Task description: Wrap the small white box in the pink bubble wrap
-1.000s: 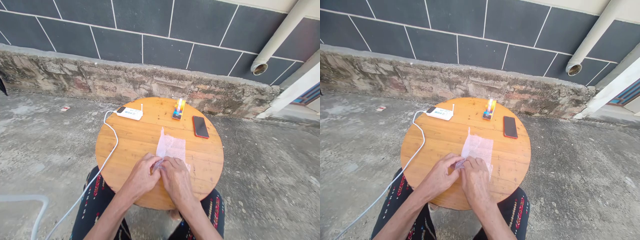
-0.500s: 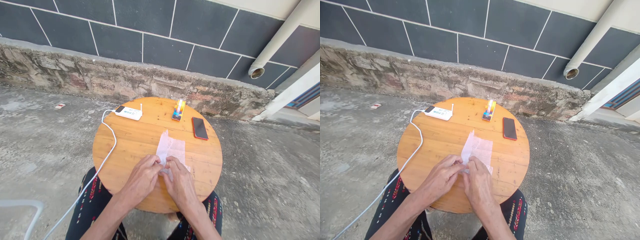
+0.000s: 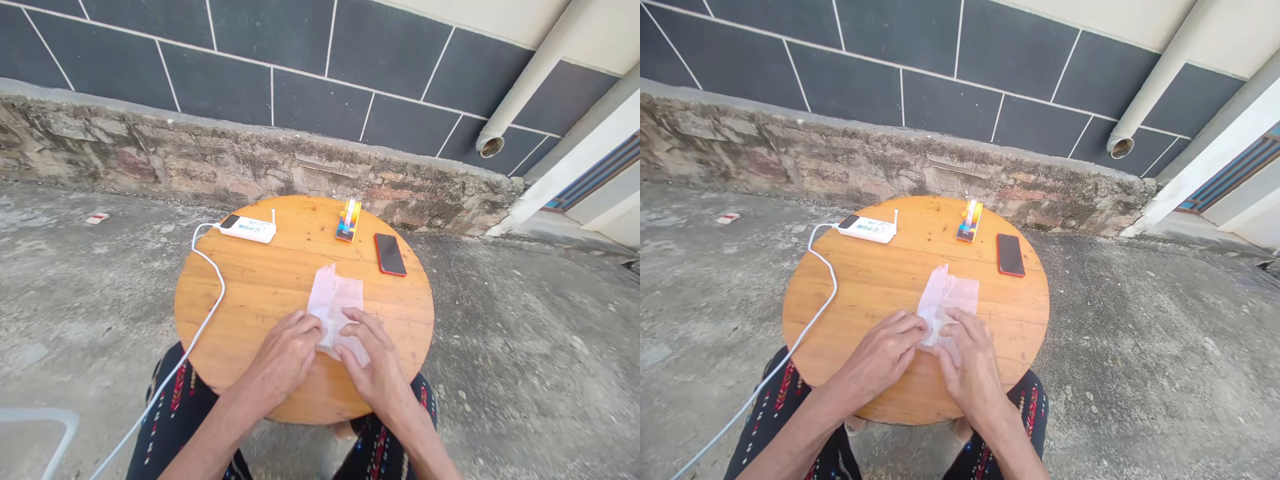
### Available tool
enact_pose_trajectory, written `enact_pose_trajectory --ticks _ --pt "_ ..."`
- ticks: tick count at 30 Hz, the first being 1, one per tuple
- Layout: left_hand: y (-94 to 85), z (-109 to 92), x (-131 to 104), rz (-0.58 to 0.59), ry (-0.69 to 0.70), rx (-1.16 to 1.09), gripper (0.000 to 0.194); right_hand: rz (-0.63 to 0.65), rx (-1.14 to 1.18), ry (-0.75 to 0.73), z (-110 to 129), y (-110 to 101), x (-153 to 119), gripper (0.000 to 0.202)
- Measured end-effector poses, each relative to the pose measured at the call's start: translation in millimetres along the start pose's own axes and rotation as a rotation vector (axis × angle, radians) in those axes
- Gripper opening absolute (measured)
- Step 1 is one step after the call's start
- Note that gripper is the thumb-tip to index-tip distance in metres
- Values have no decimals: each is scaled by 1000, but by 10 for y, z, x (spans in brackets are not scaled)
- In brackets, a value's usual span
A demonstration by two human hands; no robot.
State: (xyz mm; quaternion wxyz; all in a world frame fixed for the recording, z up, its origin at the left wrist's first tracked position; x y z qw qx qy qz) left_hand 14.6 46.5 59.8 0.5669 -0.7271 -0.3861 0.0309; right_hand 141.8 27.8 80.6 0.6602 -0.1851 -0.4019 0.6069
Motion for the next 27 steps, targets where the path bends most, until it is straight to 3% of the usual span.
enact_pose_trajectory --ticks 2,4,7,10,15,19,27 --pt "0 -3 6 13 -3 0 27 -53 42 140 -238 -214 -52 8" --pt "-1 -2 10 17 -3 -8 27 13 97 364 -557 -280 -142 14" --pt "-4 9 14 18 -9 -23 26 204 281 603 -869 -149 -330 28" --pt "-7 18 13 26 -17 -46 25 314 499 722 -917 44 -434 43" --pt "-21 26 5 22 -18 -53 26 420 675 794 -786 290 -376 52" --pt "-11 32 5 30 -10 -61 26 475 697 777 -739 352 -275 52" --pt "1 55 13 10 -16 -50 25 454 622 712 -798 464 -88 40"
Point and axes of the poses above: each hand's wrist, its own x-axis towards the middle knuckle, its own y-axis out of the palm, z = x × y, the point moved 8 cm from there along x, towards the middle knuckle, and after that the axes turned 14 degrees about y, right-handed, at the moved point
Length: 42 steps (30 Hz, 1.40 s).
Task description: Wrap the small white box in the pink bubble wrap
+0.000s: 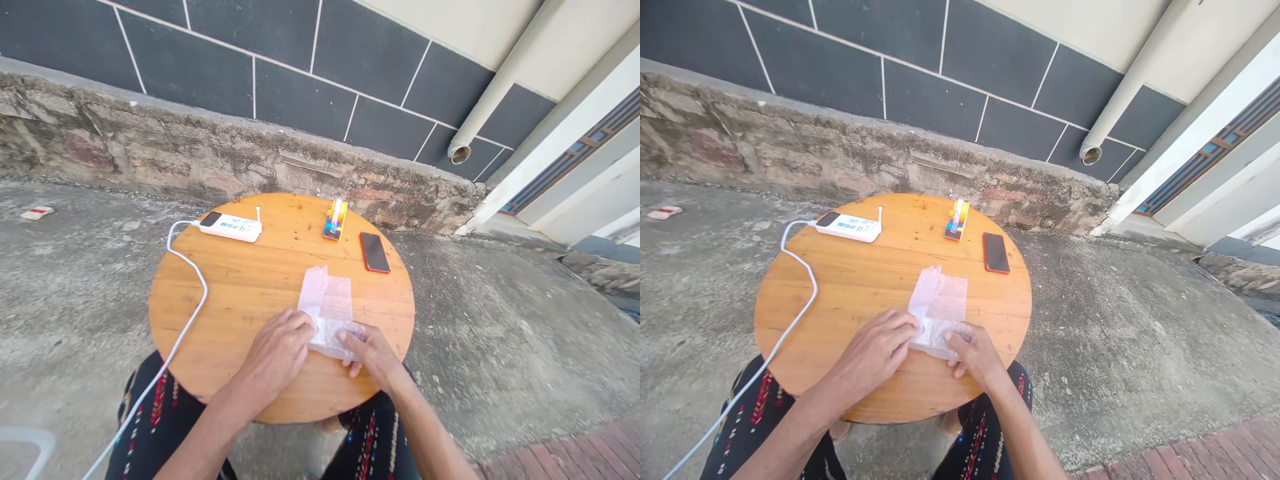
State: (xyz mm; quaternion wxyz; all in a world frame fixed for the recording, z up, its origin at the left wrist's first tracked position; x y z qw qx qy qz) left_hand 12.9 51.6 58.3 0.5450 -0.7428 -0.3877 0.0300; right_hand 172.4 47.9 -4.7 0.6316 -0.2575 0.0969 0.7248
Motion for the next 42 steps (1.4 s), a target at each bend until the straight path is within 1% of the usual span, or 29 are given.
enact_pose_trajectory --ticks 2,6,11,14,18,23,26,30,34,37,40,42 --pt "3 6 -1 -6 5 7 25 -64 -44 -32 -4 -17 56 37" --pt "4 11 1 -10 13 15 24 -245 -203 -92 20 -69 82 31" --pt "-4 5 15 18 -4 17 23 -475 -505 -161 218 -56 5 25" --pt "-2 -4 31 47 -9 18 22 -550 -624 -134 307 -11 13 24" --pt "-5 -5 44 45 -6 28 21 -598 -693 -123 381 45 50 24" --pt "3 -4 34 15 5 26 28 -598 -671 -132 389 59 58 24" --pt "14 -8 33 22 8 20 31 -585 -637 -152 382 51 50 24" --pt "28 -10 36 39 12 22 33 -530 -549 -164 353 31 72 23" --pt "31 -12 40 26 31 42 35 -483 -489 -169 332 1 99 22" --pt "34 -14 42 27 37 61 37 -408 -349 -176 318 12 85 20" --pt "39 -10 38 33 26 51 36 -287 -130 -106 261 72 51 22" --pt "40 -9 35 30 23 37 35 -233 18 -70 237 113 8 27"
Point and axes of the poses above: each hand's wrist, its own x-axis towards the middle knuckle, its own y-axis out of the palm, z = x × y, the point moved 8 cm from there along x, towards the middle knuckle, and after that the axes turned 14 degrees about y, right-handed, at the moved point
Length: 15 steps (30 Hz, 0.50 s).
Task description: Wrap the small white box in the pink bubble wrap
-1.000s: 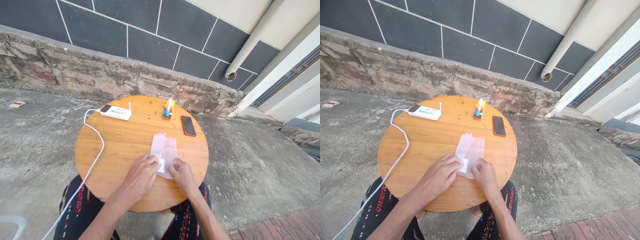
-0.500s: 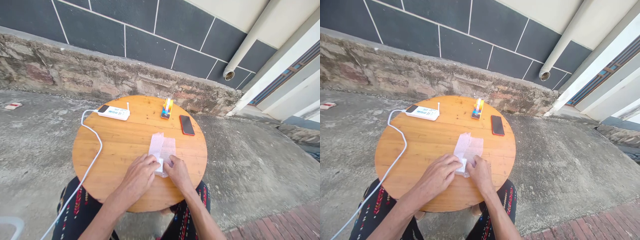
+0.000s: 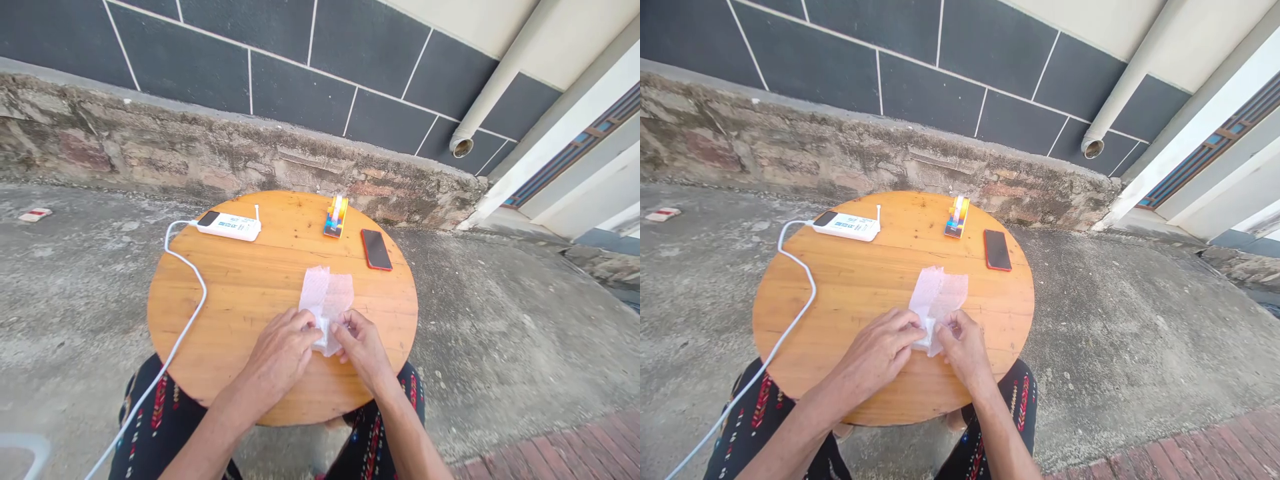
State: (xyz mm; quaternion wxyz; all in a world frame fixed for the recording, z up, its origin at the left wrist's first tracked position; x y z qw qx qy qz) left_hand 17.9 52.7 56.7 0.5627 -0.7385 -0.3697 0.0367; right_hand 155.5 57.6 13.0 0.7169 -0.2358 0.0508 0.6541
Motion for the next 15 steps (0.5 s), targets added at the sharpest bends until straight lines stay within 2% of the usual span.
enact_pose_trajectory --ticks 5,10,15 --pt "4 3 3 3 -10 -7 34 -15 212 -70 49 2 -105 28" --pt "-11 -5 6 7 -18 0 33 -54 189 -181 46 29 -177 19" --pt "-7 -10 -1 5 -19 3 34 -90 125 -238 54 90 -240 18"
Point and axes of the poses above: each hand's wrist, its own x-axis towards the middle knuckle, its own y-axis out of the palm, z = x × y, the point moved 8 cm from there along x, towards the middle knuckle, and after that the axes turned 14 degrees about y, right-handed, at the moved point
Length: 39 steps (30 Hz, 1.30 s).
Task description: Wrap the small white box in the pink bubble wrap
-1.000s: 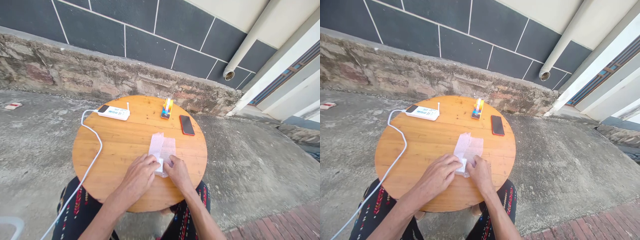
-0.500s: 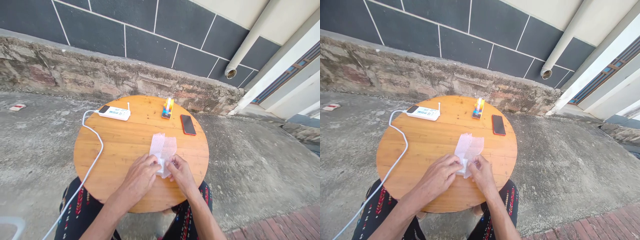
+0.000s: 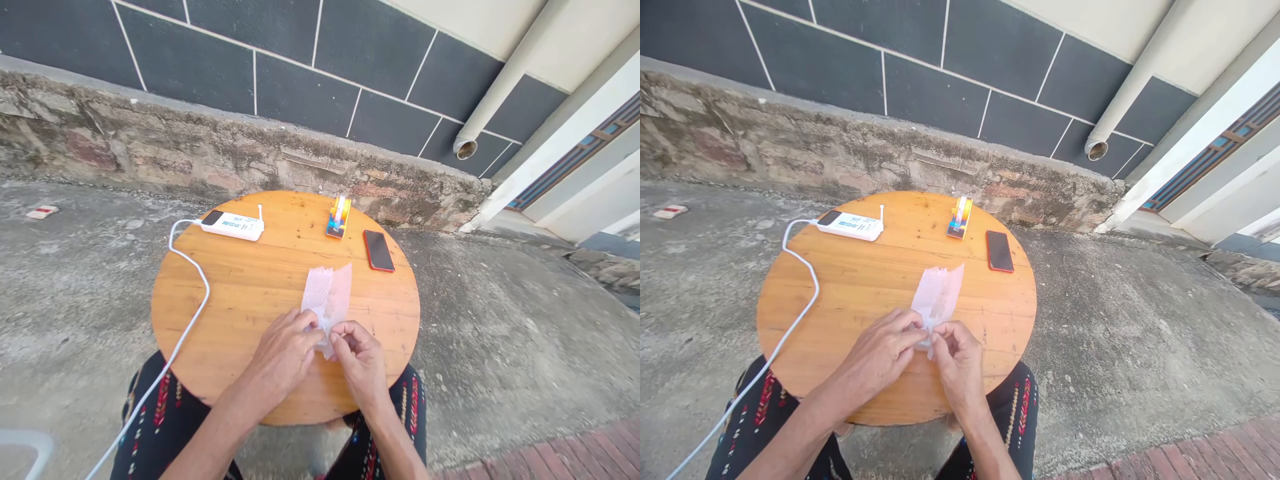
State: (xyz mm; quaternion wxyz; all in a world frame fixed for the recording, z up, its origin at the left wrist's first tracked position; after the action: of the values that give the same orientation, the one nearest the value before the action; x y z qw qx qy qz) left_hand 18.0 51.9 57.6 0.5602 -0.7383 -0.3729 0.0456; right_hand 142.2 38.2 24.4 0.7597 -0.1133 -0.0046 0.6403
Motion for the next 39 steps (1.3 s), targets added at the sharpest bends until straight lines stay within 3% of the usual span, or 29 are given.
enact_pose_trajectory --ticks 8,14,18,21,29,33,39 --pt "9 50 -12 -67 10 -57 32 -11 -5 -25 20 83 -32 21" --pt "-55 124 -85 -203 -68 -200 26 83 40 9 -13 66 -118 34" --pt "-105 98 -150 -320 20 -296 22 115 64 -13 -35 57 -153 36" --pt "-118 79 -180 -346 78 -292 26 116 33 -43 -47 77 -139 33" --pt "-91 62 -190 -323 98 -250 35 53 -245 -210 104 160 -59 24" --pt "-81 77 -207 -320 49 -292 34 58 -431 -283 192 204 -75 35" --pt "-127 113 -180 -381 -93 -360 15 22 -673 -376 231 290 -137 51"
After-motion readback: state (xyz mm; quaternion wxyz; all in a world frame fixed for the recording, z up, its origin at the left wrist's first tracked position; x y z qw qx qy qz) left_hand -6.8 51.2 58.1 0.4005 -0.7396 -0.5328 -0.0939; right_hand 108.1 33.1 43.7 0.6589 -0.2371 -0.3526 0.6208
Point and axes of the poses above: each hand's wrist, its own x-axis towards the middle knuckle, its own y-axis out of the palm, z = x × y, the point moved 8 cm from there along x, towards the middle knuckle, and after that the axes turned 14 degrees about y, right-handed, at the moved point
